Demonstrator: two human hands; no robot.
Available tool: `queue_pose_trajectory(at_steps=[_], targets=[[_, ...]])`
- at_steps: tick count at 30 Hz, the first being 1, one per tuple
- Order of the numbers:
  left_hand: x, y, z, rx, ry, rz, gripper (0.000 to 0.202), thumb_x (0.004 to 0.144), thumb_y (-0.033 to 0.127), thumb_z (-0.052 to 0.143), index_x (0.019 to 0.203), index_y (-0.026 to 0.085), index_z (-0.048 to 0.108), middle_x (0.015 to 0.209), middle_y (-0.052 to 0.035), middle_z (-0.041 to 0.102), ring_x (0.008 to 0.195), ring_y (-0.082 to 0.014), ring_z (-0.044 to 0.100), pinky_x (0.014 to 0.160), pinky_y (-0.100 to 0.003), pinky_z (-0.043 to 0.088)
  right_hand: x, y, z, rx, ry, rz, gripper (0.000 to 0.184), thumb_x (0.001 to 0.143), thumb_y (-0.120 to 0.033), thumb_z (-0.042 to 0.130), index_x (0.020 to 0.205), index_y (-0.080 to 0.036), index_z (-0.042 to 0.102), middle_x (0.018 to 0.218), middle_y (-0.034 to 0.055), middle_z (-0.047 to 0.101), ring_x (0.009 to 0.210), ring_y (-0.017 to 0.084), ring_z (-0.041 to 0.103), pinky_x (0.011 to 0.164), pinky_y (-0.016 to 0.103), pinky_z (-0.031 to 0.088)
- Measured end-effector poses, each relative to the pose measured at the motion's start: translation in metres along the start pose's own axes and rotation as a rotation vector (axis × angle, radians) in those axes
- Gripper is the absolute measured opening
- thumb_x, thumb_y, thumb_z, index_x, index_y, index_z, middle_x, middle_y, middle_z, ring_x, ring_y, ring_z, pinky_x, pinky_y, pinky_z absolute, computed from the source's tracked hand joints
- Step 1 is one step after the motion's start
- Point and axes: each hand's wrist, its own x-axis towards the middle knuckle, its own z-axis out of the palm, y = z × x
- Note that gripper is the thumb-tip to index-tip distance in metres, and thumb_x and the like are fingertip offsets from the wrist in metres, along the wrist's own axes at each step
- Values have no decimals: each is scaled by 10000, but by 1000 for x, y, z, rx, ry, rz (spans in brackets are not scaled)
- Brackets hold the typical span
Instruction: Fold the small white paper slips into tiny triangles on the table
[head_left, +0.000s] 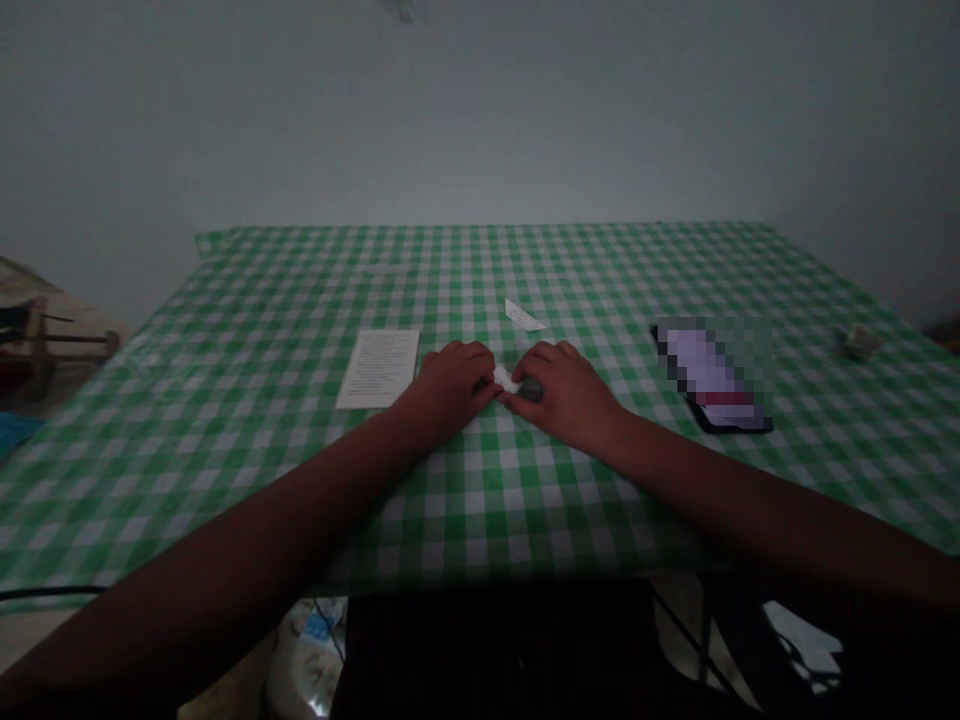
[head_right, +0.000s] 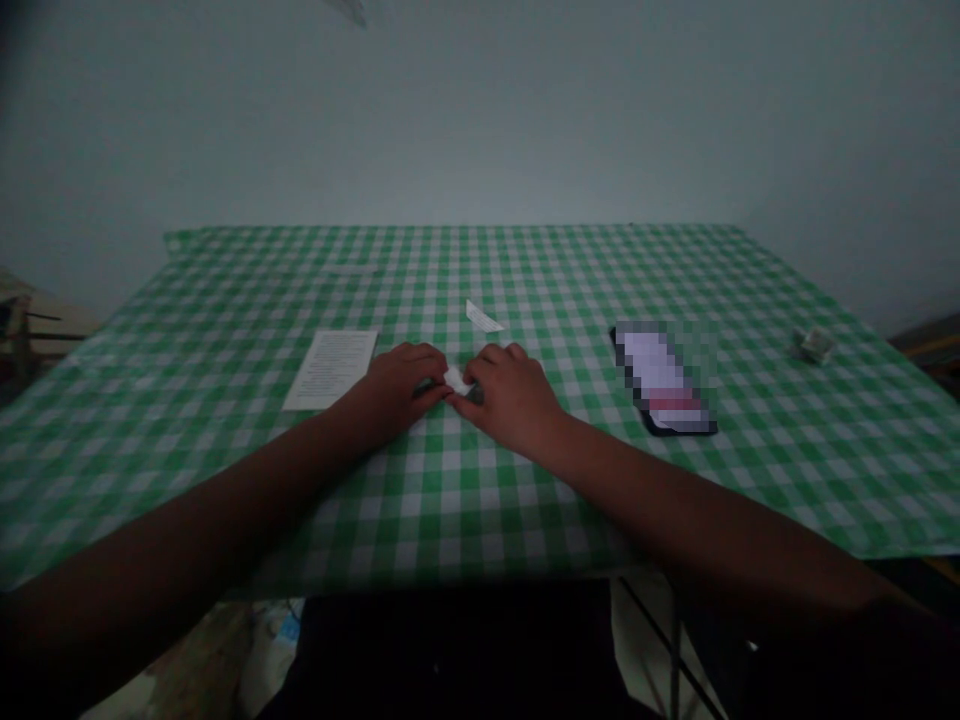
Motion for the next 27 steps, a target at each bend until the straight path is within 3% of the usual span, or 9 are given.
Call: queue_pose_trajectory(at_steps=[5, 10, 14, 17, 20, 27], targets=[[-1, -5, -7, -13, -41, 42, 67, 942, 230, 568, 945, 195, 626, 1128, -49, 665, 1054, -225, 568, 930, -390, 421, 1, 4, 1, 46, -27, 14, 274, 864, -473, 685, 963, -220, 660, 1072, 75, 652, 1031, 280, 557, 841, 401, 430], [-6, -7, -16, 6, -99, 58, 185, 951, 208, 511, 1092, 225, 629, 1262, -36, 651, 1163, -252, 548, 963, -437, 377, 2, 11, 0, 112, -70, -4, 298, 810, -447, 730, 998, -229, 654, 1117, 78, 643, 1058, 286, 552, 841, 404, 425], [-7, -7, -13, -25, -59, 37, 134, 918, 226, 552, 1020, 233, 639, 1237, -26, 660, 1145, -247, 557, 943, -425, 373, 2, 10, 0, 155, -57, 20, 232, 821, -391, 720, 977, -232, 655, 1098, 67, 644, 1035, 272, 559, 836, 390, 420], [-6, -7, -7, -32, -14, 19, 95, 918, 303, 588, 972, 238, 632, 1207, -20, 666, 1132, -245, 557, 917, -415, 372, 1, 6, 0, 129, -11, 32, 234, 870, -444, 677, 935, -222, 647, 1061, 72, 643, 1003, 263, 559, 829, 387, 417], [-5, -8, -3, -40, -19, -11, 100, 909, 310, 611, 976, 238, 626, 1218, -22, 657, 1135, -249, 543, 900, -408, 375, 1, 3, 1, 99, -1, 34, 283, 879, -496, 667, 936, -220, 635, 1056, 73, 639, 995, 263, 556, 818, 385, 414], [-4, -8, -6, -85, -32, -27, 68, 907, 268, 600, 961, 230, 620, 1224, -23, 648, 1142, -249, 537, 921, -434, 384, 1, 6, 1, 81, -44, 31, 251, 872, -455, 676, 977, -233, 623, 1103, 68, 630, 1032, 273, 545, 821, 386, 417]])
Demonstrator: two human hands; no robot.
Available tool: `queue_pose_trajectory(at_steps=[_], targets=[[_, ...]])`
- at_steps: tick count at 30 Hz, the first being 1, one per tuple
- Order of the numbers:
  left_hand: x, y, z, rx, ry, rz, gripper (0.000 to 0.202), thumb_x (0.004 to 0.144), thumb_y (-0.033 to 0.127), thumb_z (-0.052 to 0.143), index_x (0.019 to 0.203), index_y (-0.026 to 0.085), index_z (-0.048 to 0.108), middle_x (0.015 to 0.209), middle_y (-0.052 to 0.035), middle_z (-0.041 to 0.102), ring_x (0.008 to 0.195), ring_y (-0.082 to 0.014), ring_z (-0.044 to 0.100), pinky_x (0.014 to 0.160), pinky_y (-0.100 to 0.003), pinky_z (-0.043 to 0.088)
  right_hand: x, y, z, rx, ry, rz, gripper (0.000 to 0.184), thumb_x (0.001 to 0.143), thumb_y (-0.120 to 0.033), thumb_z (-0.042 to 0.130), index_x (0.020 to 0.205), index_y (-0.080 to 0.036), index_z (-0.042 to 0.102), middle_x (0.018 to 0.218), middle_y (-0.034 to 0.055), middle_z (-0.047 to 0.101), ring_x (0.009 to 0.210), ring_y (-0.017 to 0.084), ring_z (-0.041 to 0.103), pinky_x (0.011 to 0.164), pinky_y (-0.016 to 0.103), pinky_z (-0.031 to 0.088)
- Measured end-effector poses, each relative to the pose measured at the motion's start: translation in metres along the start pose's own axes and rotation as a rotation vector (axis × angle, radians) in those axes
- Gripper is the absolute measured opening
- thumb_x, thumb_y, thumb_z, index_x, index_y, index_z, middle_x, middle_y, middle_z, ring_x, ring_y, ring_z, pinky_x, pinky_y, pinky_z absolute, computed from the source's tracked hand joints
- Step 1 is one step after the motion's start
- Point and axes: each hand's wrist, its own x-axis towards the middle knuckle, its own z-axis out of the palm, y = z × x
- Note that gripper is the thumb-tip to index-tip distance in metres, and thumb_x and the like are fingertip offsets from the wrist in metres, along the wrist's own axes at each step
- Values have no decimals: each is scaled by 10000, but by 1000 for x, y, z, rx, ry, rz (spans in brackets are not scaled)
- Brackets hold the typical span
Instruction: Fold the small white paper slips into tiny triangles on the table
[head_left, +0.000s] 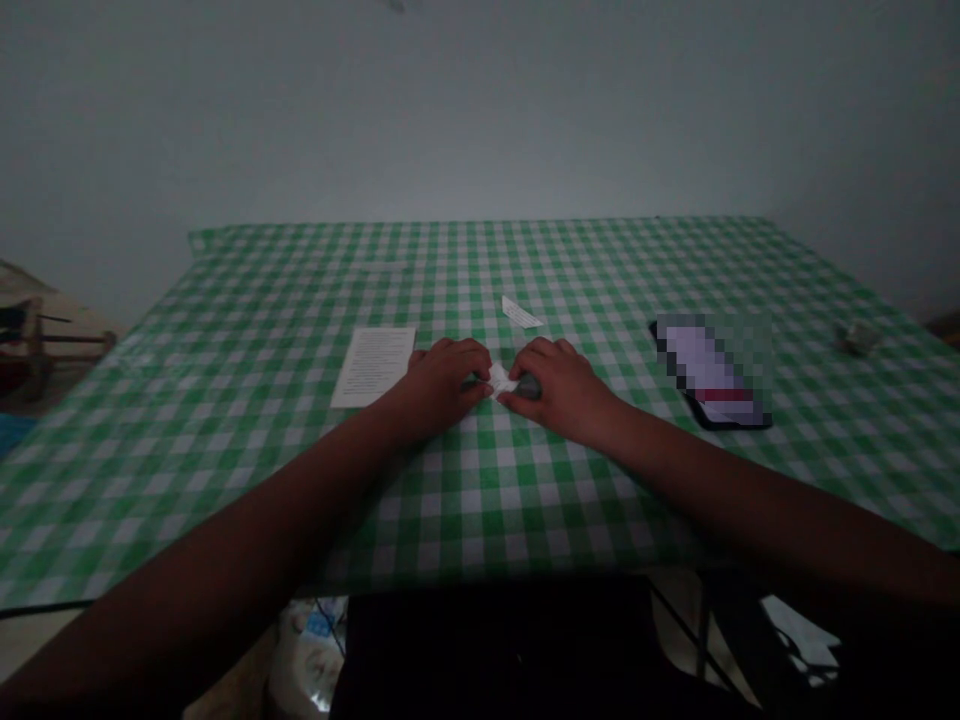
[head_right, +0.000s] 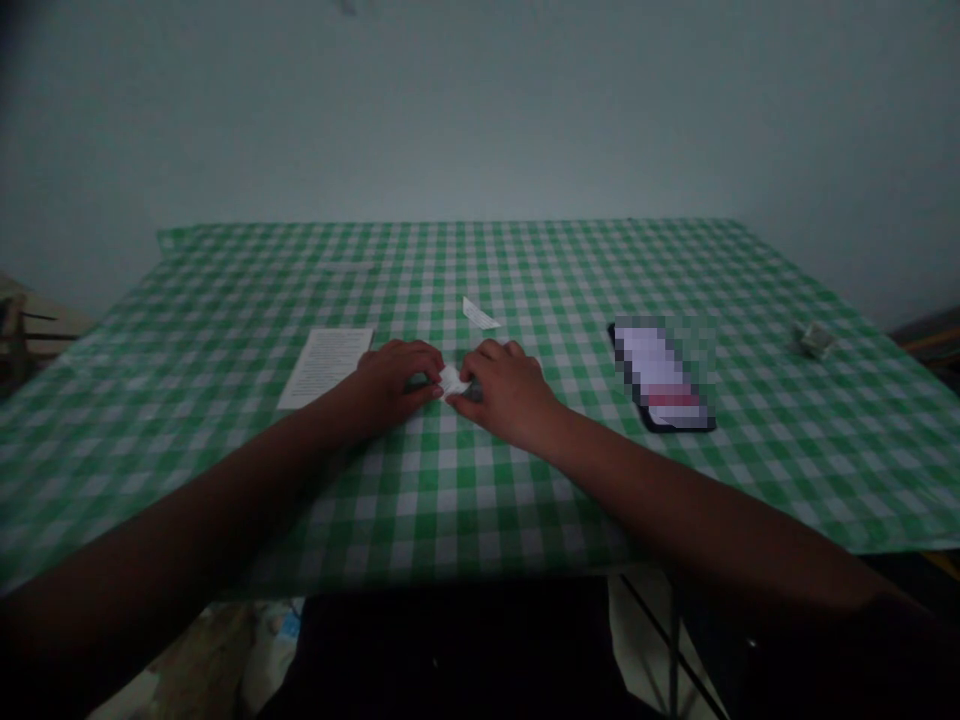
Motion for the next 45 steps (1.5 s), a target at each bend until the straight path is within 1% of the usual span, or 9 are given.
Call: queue_pose_trajectory(at_steps=[5, 9, 11, 14, 19, 24, 34, 41, 45], targets=[[3, -5, -3, -46, -36, 13, 127, 902, 168, 544, 980, 223, 628, 1245, -35, 647, 1171, -232, 539, 973, -444, 400, 0, 2, 0, 9, -14, -7, 245, 866, -435, 682, 1000, -237, 631, 1128, 64, 625, 1042, 274, 545, 835, 391, 416], [5, -11, -1, -58, -24, 32, 274, 873, 56, 463, 973, 233, 647, 1218, -18, 665, 1170, -207, 553, 1004, -434, 404, 3, -5, 2, 26, 23, 59, 259, 882, -492, 656, 895, -234, 638, 1037, 55, 642, 999, 266, 558, 803, 387, 419], [5, -12, 0, -68, -22, 35, 293, 864, 46, 452, 956, 237, 655, 1201, -13, 673, 1176, -203, 555, 1010, -433, 404, 5, -10, 4, -1, 56, 108, 335, 873, -564, 645, 830, -232, 628, 983, 56, 642, 986, 278, 558, 772, 391, 417], [5, -11, -2, -78, -22, 39, 255, 865, 71, 479, 951, 231, 658, 1200, -15, 671, 1162, -201, 561, 1007, -430, 406, 7, -15, 6, -68, 70, 126, 363, 851, -595, 656, 828, -233, 621, 986, 63, 640, 989, 299, 556, 724, 391, 412], [2, -4, -6, -29, -27, 32, 137, 891, 191, 555, 959, 240, 664, 1243, -14, 665, 1174, -230, 556, 984, -451, 377, 7, -16, 3, -116, 30, 99, 371, 837, -595, 670, 844, -227, 623, 1024, 80, 636, 1006, 306, 554, 710, 391, 431], [0, 4, -7, 113, -23, 14, 112, 890, 250, 593, 967, 264, 673, 1222, 6, 693, 1148, -249, 561, 939, -457, 321, 7, -14, -4, -88, -39, 78, 347, 838, -558, 685, 873, -217, 631, 1069, 88, 630, 1037, 313, 554, 730, 401, 457], [0, 5, -7, 160, -24, 43, 125, 887, 237, 578, 948, 265, 683, 1218, 5, 697, 1130, -252, 548, 897, -434, 314, 4, -6, -12, -26, -142, 23, 286, 806, -423, 750, 961, -214, 631, 1143, 97, 609, 1077, 302, 546, 848, 436, 484], [-3, 7, -8, 166, -29, 113, 183, 896, 172, 525, 974, 231, 680, 1220, -40, 682, 1136, -254, 542, 918, -424, 340, -6, 1, -20, 48, -132, -98, 267, 855, -385, 702, 1055, -211, 669, 1149, 91, 638, 1084, 291, 559, 933, 451, 465], [-3, 5, -7, 136, -70, 131, 298, 890, 107, 494, 1049, 271, 685, 1186, -11, 701, 1128, -222, 574, 946, -426, 321, -11, -7, -25, -18, -114, -202, 285, 927, -377, 607, 1137, -208, 701, 1222, 115, 623, 1116, 303, 546, 944, 463, 455]])
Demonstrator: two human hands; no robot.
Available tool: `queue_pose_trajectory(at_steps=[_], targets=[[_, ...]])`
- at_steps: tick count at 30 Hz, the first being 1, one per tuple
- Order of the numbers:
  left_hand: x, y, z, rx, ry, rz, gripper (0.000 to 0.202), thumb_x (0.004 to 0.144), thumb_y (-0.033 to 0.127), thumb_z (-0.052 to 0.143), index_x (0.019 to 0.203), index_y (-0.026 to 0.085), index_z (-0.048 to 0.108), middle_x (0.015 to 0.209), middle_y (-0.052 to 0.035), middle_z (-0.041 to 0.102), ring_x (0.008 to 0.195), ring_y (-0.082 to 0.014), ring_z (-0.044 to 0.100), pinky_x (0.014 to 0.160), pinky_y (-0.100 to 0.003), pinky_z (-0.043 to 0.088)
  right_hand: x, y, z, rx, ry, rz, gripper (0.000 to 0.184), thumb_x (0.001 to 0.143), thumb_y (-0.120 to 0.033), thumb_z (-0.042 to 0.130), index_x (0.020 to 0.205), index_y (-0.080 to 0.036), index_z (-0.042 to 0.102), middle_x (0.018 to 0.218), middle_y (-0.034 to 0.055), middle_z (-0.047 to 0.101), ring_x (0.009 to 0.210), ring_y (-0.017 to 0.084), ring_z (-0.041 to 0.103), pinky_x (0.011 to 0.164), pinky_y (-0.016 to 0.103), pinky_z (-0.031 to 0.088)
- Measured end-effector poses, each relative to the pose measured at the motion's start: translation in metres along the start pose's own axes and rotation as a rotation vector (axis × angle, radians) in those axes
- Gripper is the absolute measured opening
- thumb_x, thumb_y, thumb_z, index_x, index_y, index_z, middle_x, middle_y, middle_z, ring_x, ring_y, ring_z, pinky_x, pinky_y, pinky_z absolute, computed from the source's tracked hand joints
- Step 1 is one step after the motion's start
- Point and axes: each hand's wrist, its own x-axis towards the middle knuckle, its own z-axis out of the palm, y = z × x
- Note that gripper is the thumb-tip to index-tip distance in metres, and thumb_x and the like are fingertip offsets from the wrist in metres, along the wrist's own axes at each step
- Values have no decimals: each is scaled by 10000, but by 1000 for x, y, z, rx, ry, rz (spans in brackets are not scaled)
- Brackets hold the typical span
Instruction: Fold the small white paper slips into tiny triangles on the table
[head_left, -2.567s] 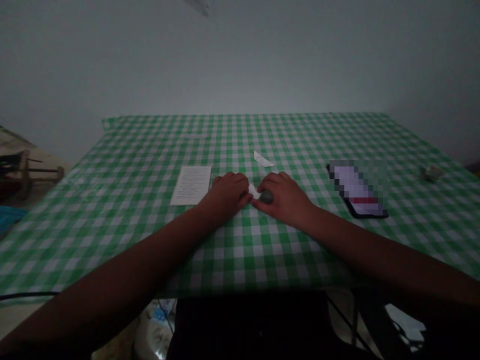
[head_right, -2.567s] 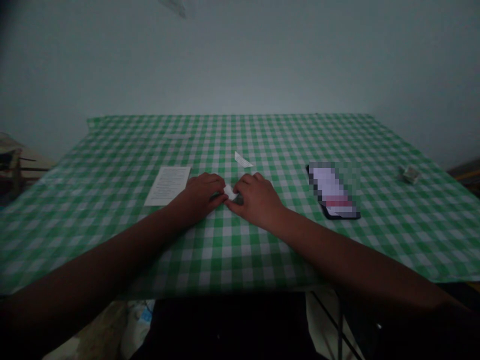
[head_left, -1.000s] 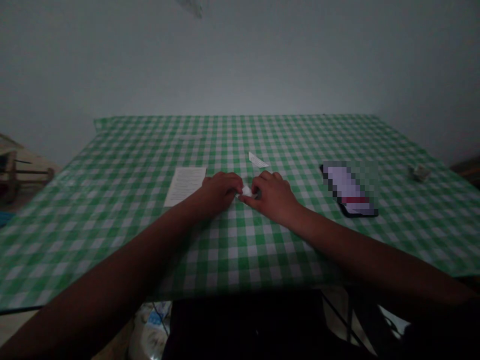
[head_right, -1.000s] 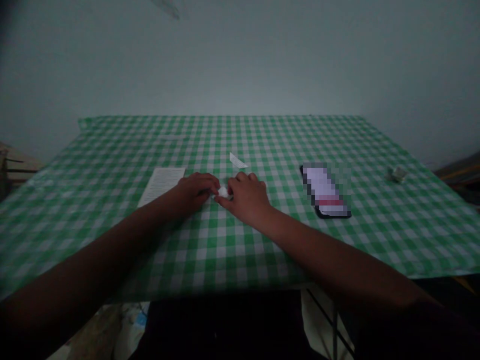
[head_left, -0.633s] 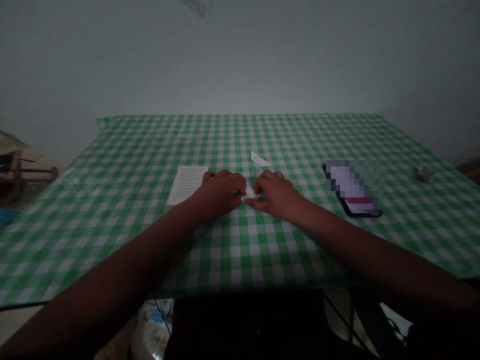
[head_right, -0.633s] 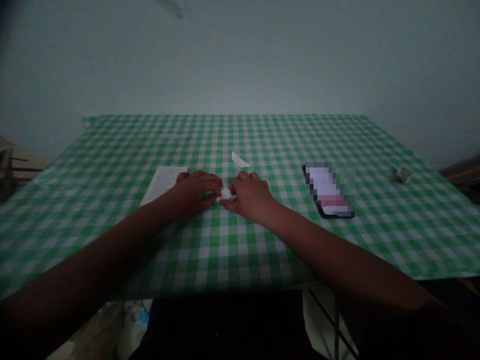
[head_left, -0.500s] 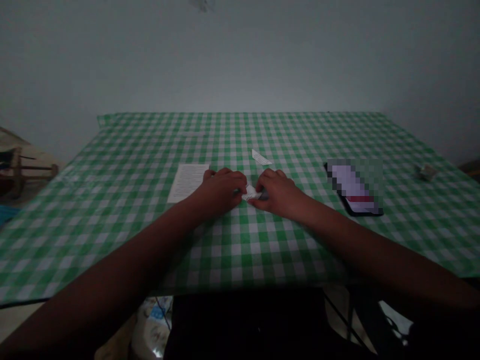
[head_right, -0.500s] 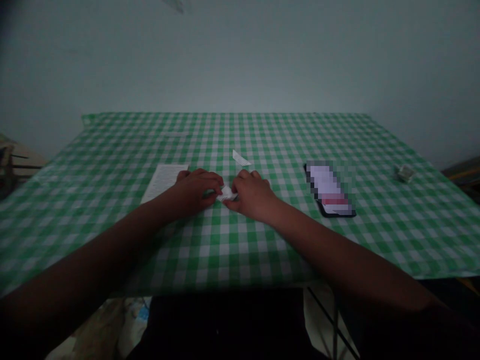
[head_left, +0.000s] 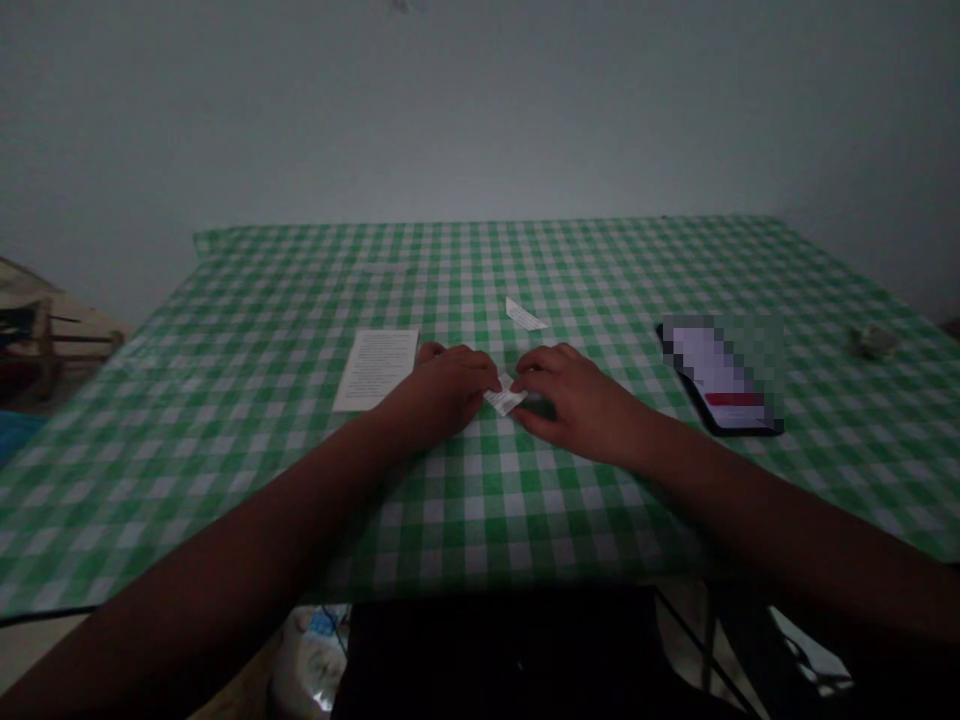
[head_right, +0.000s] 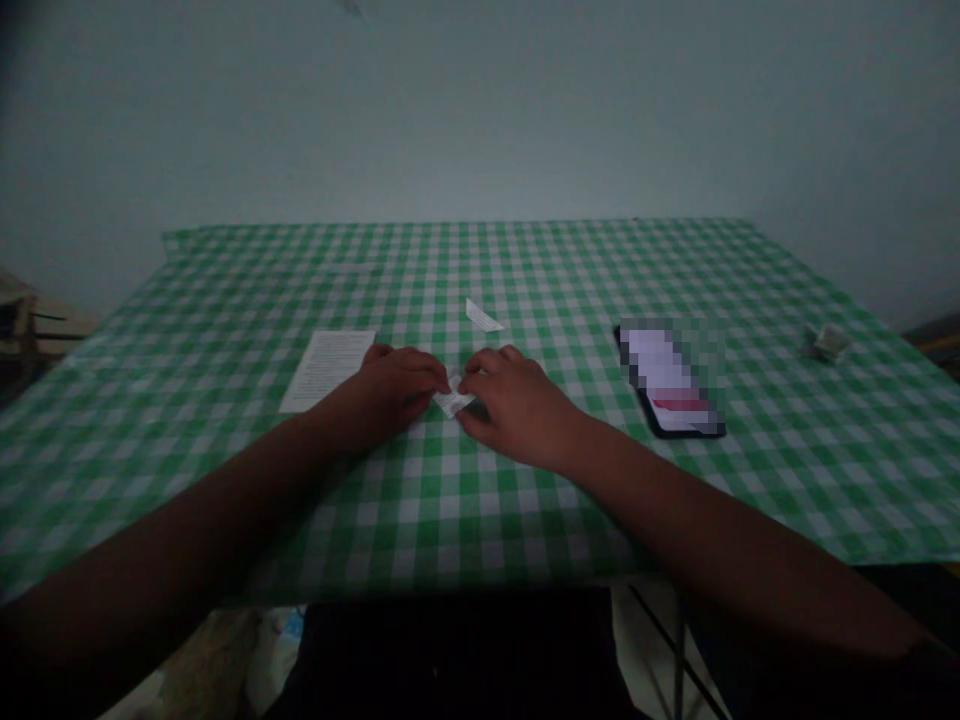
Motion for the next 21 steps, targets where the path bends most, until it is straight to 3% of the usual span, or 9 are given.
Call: queue_pose_trajectory(at_steps=[3, 10, 21], targets=[[0, -1, 1, -21, -2, -14, 314, 892, 103, 508, 1031, 305, 704, 1172, 15, 709, 1123, -210, 589, 952, -433, 305, -2, -9, -3, -74, -43, -21, 369, 963, -371, 548, 1301, -261, 647, 1324, 114, 581, 1169, 326, 508, 929, 486, 456], [1, -1, 1, -48, 8, -33, 275, 882, 108, 546, 975, 298, 722, 1168, 33, 713, 1126, -208, 603, 941, -439, 297, -8, -13, -7, -227, -105, 37, 336, 951, -393, 572, 1252, -312, 697, 1359, 131, 592, 1199, 407, 469, 840, 537, 461], [-1, 7, -3, 6, -5, -23, 213, 888, 149, 537, 991, 249, 694, 1186, -11, 708, 1113, -230, 594, 954, -455, 272, -9, -4, -21, -198, -135, 103, 210, 910, -421, 637, 938, -272, 783, 1126, 117, 688, 1124, 386, 545, 811, 503, 471]])
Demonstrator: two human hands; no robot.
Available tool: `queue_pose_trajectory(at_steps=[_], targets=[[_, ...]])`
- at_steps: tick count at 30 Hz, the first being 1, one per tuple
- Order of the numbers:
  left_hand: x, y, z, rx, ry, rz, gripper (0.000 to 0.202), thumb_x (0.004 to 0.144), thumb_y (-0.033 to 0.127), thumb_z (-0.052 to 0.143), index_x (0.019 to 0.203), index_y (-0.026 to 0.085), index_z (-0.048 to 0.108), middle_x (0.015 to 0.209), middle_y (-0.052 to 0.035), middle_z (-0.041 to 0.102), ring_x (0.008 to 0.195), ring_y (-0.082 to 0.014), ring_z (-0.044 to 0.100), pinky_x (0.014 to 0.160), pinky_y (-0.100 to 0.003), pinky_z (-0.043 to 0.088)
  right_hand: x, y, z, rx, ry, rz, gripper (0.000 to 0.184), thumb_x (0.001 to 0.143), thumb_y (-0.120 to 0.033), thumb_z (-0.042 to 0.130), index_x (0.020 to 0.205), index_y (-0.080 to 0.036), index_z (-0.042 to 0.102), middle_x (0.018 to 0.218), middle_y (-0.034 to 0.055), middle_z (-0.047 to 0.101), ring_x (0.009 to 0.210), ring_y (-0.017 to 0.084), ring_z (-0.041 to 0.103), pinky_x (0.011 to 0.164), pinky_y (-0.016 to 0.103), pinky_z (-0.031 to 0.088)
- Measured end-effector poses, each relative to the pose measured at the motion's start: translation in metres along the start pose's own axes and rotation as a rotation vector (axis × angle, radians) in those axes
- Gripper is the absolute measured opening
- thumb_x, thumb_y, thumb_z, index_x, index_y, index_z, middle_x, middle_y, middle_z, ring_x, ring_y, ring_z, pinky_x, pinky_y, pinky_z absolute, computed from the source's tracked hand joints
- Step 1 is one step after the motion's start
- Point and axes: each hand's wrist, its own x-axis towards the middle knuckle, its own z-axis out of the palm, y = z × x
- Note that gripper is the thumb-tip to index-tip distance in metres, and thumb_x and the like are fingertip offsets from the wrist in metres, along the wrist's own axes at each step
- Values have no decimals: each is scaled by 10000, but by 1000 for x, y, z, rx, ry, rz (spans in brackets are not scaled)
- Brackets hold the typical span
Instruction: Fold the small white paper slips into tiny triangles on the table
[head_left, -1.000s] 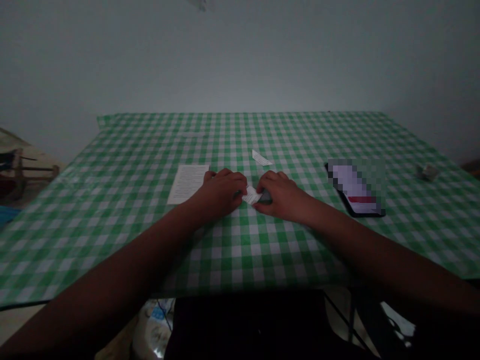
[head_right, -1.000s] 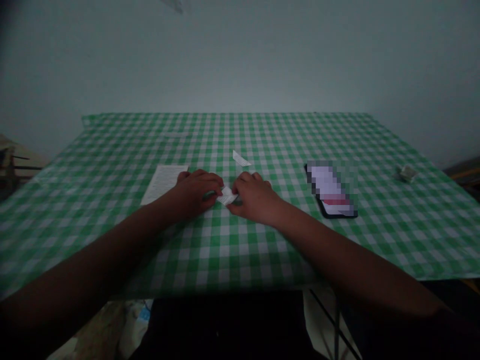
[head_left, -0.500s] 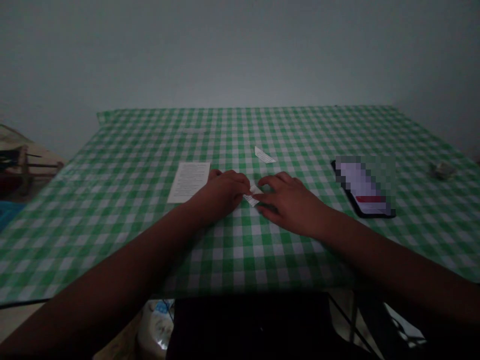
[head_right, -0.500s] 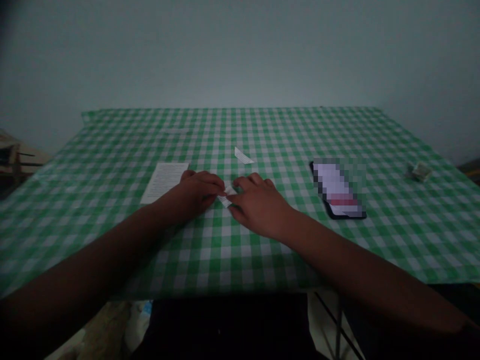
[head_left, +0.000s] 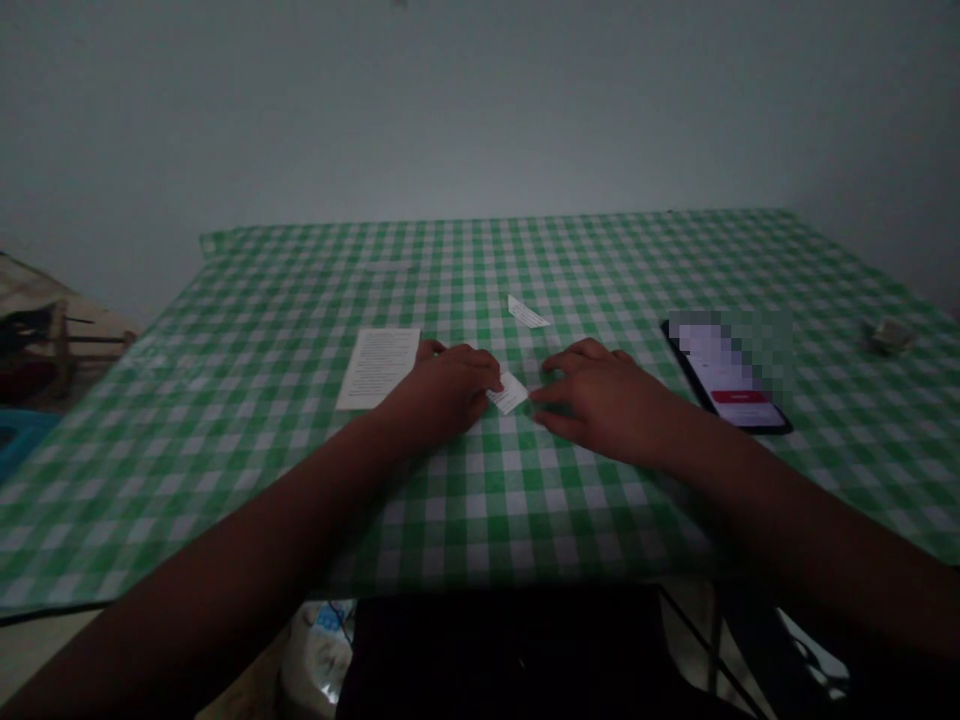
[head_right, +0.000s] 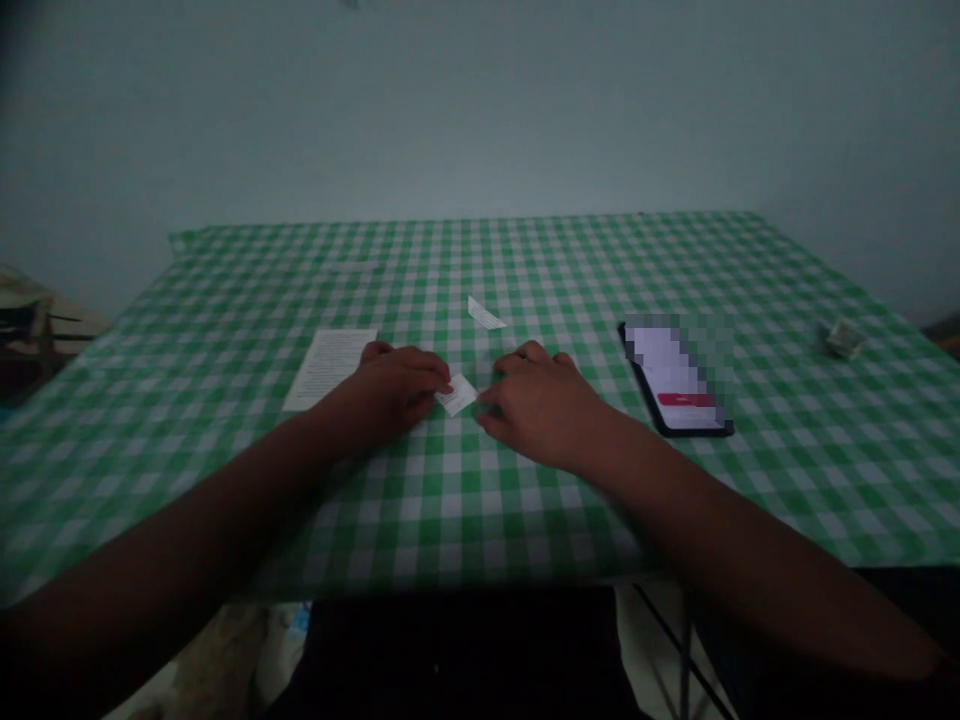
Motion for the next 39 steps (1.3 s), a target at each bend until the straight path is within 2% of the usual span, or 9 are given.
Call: queue_pose_trajectory(at_steps=[5, 8, 12, 17, 20, 23, 28, 33, 39], targets=[[2, 13, 2, 36, 31, -48, 166, 941, 336, 565, 957, 201, 660, 1066, -47, 698, 1066, -255, 581, 936, -450, 293, 13, 9, 4, 136, 93, 33, 293, 975, -334, 511, 911, -171, 746, 987, 115, 715, 982, 274, 631, 909, 444, 472], [2, 12, 2, -13, 5, -21, 132, 963, 250, 528, 1012, 221, 647, 1134, -35, 698, 1121, -242, 573, 960, -453, 277, 19, 13, 8, 219, 211, 33, 254, 962, -228, 488, 955, -153, 730, 978, 110, 726, 969, 252, 649, 926, 413, 478], [-1, 5, 1, -71, -19, 45, 286, 916, 66, 469, 1048, 256, 637, 1234, 9, 688, 1210, -212, 558, 1026, -464, 234, 21, 18, 12, 282, 303, -16, 245, 916, -128, 493, 996, -147, 723, 1011, 100, 735, 977, 242, 653, 930, 399, 486], [-3, -4, 4, -71, -1, 21, 356, 903, 82, 475, 1194, 250, 593, 1207, -17, 699, 1157, -210, 600, 1065, -485, 231, 21, 20, 17, 302, 233, -179, 260, 922, -111, 501, 1051, -134, 725, 1002, 105, 724, 992, 232, 638, 943, 399, 475], [-4, -6, 6, -53, -9, 75, 391, 865, 48, 492, 1129, 284, 657, 1256, 10, 682, 1179, -211, 588, 1070, -490, 229, 21, 18, 20, 290, 164, -255, 268, 942, -143, 519, 1101, -157, 735, 1030, 107, 701, 1003, 232, 617, 949, 409, 461], [-5, -4, 4, -26, 20, 78, 329, 855, 95, 553, 1048, 302, 721, 1228, -4, 670, 1179, -242, 565, 1029, -491, 280, 19, 16, 21, 241, 117, -252, 267, 952, -176, 533, 1110, -192, 749, 1067, 110, 668, 1018, 239, 594, 967, 441, 439], [-5, -1, 5, -103, 37, 32, 168, 919, 314, 623, 1028, 262, 740, 1124, -41, 662, 1072, -232, 597, 979, -449, 390, 17, 14, 19, 212, 88, -237, 297, 968, -210, 517, 1175, -209, 730, 1084, 111, 638, 1026, 244, 571, 969, 447, 434], [-2, -7, 11, -258, 36, 76, 131, 889, 245, 685, 989, 214, 763, 1163, -56, 679, 1075, -193, 628, 972, -347, 472, 17, 9, 21, 145, 79, -155, 406, 948, -207, 519, 1328, -268, 650, 1181, 118, 604, 1071, 280, 520, 905, 448, 452], [-2, -8, 11, -244, 21, -33, 154, 854, 286, 741, 1002, 285, 782, 1266, -28, 670, 1184, -220, 597, 1064, -400, 427, 17, 5, 24, 108, 63, -104, 469, 945, -223, 513, 1402, -297, 588, 1263, 123, 576, 1102, 301, 485, 885, 452, 450]])
